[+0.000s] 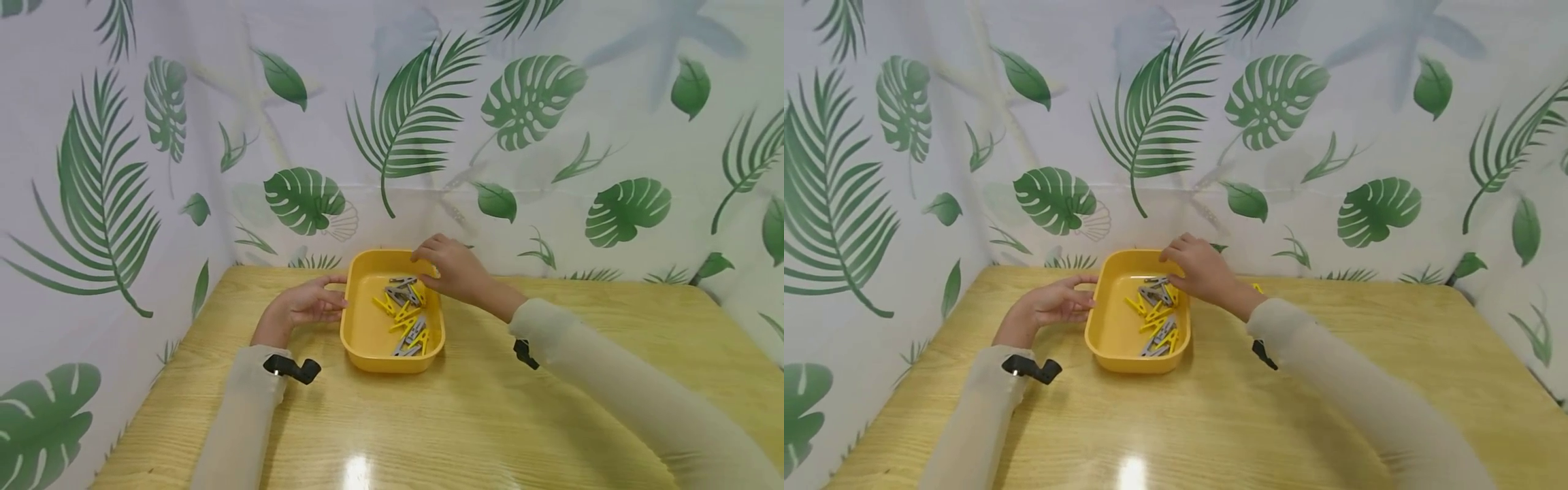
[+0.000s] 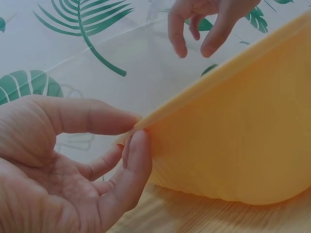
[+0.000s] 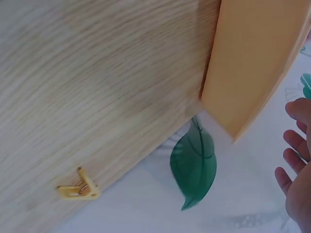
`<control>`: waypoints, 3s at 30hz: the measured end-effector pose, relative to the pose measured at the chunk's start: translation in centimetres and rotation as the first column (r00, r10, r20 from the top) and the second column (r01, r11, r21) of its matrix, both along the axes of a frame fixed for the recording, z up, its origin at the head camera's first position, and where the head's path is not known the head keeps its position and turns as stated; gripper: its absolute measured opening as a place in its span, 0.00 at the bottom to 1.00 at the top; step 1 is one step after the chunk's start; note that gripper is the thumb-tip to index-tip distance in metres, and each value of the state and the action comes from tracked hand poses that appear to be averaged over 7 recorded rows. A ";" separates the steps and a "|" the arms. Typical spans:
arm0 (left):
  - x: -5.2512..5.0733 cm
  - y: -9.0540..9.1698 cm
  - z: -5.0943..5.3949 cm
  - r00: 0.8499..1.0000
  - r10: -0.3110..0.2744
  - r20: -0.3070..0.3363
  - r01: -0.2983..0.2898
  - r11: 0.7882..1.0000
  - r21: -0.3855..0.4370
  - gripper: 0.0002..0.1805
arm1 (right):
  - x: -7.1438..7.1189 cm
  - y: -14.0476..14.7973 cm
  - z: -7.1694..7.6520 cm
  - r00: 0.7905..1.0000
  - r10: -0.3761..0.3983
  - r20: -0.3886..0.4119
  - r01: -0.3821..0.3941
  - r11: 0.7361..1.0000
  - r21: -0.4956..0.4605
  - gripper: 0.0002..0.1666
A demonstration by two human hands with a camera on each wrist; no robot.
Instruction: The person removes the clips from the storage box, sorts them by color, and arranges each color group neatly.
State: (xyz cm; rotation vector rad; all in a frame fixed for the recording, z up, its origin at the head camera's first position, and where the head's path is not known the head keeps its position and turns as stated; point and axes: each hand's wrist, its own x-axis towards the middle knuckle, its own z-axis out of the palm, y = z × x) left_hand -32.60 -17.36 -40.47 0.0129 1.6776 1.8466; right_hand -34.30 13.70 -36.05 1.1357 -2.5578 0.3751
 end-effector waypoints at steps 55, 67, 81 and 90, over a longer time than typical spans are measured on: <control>0.1 0.2 0.3 1.000 0.030 0.006 -0.030 1.000 0.002 0.37 | -0.4 -7.2 -3.8 0.983 0.086 0.164 -0.145 0.910 0.388 0.13; 0.2 0.2 0.0 1.000 0.025 0.020 -0.025 1.000 0.003 0.38 | 0.6 -7.3 -3.3 0.975 0.068 0.212 -0.154 0.896 0.417 0.11; 0.1 0.1 -0.1 1.000 0.020 0.006 -0.020 1.000 0.005 0.38 | 1.1 -6.4 -1.2 0.987 0.149 0.056 -0.159 0.909 0.385 0.12; 0.5 0.2 -0.4 1.000 0.010 0.012 -0.010 1.000 0.024 0.38 | 2.3 -3.7 0.7 0.990 0.138 -0.009 -0.132 0.966 0.222 0.13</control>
